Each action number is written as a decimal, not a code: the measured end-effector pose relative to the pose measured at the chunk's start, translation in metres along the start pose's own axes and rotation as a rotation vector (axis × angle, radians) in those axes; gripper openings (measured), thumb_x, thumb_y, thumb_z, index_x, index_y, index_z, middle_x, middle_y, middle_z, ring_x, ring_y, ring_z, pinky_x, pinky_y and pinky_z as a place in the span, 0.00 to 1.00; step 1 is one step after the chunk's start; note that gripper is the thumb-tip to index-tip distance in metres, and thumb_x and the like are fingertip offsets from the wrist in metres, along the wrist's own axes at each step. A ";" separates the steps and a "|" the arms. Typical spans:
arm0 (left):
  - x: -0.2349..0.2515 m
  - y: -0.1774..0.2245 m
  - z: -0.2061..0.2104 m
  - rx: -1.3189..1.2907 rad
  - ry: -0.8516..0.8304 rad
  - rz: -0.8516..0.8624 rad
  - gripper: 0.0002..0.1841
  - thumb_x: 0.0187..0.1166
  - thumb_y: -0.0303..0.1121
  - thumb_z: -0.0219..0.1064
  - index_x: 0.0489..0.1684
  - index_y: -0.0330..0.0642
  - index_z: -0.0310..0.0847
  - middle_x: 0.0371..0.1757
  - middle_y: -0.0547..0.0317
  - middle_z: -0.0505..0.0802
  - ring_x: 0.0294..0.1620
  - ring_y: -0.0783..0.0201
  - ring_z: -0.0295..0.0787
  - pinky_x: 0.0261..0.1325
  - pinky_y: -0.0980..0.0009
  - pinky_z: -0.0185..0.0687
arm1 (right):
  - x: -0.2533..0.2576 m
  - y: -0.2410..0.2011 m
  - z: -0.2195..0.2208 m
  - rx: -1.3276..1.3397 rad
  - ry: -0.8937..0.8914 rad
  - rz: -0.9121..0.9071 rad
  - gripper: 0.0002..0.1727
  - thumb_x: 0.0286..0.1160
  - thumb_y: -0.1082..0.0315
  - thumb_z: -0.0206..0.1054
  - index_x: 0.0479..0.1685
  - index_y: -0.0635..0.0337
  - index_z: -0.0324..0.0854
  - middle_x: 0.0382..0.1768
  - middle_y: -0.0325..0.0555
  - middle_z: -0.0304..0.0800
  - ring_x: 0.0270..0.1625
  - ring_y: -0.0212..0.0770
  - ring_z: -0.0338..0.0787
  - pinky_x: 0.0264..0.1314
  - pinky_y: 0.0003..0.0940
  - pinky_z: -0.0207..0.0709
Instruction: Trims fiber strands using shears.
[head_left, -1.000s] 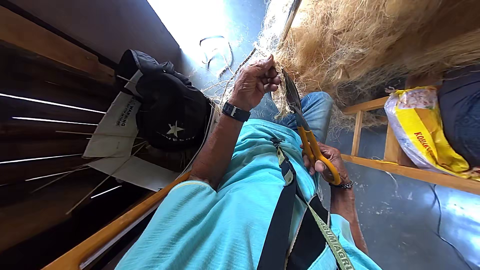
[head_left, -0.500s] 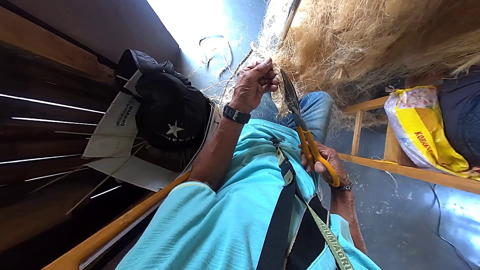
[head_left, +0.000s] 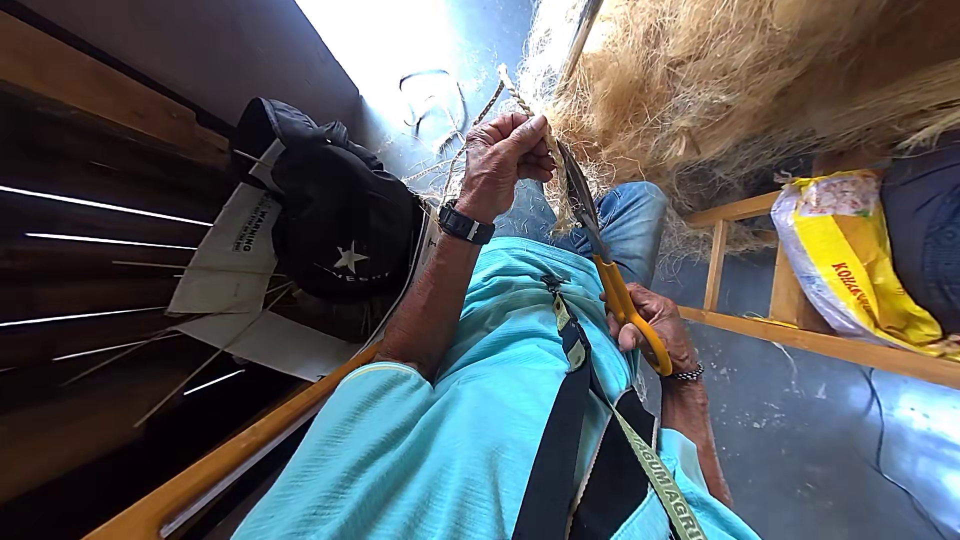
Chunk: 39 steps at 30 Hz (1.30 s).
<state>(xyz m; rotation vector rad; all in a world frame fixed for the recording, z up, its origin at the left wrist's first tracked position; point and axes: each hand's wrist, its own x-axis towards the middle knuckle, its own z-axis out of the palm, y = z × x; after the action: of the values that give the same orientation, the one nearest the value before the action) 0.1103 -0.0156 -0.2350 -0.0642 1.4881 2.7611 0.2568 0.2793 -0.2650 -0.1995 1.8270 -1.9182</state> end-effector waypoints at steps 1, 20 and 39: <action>0.000 -0.001 -0.001 0.001 -0.006 0.005 0.10 0.87 0.25 0.58 0.32 0.37 0.81 0.25 0.55 0.92 0.23 0.61 0.92 0.30 0.65 0.94 | 0.000 0.002 0.002 0.004 0.009 -0.010 0.38 0.51 0.42 0.87 0.56 0.60 0.84 0.26 0.30 0.89 0.20 0.26 0.84 0.19 0.22 0.80; -0.004 -0.020 -0.009 -0.277 -0.111 0.024 0.10 0.91 0.31 0.51 0.44 0.45 0.79 0.35 0.59 0.90 0.30 0.67 0.89 0.34 0.71 0.89 | -0.008 -0.001 0.004 -0.250 0.034 -0.030 0.54 0.49 0.25 0.78 0.64 0.66 0.78 0.30 0.30 0.86 0.29 0.24 0.83 0.32 0.21 0.80; -0.012 -0.031 -0.001 -0.358 -0.028 -0.046 0.09 0.91 0.29 0.51 0.53 0.42 0.79 0.38 0.57 0.90 0.27 0.69 0.86 0.31 0.74 0.87 | 0.003 -0.013 0.002 -0.273 0.002 -0.009 0.53 0.48 0.23 0.77 0.62 0.64 0.79 0.30 0.30 0.86 0.28 0.25 0.83 0.31 0.21 0.80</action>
<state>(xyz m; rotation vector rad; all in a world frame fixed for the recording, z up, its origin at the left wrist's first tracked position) 0.1231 0.0004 -0.2608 -0.0598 0.9573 2.9383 0.2522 0.2764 -0.2525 -0.2953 2.0885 -1.6682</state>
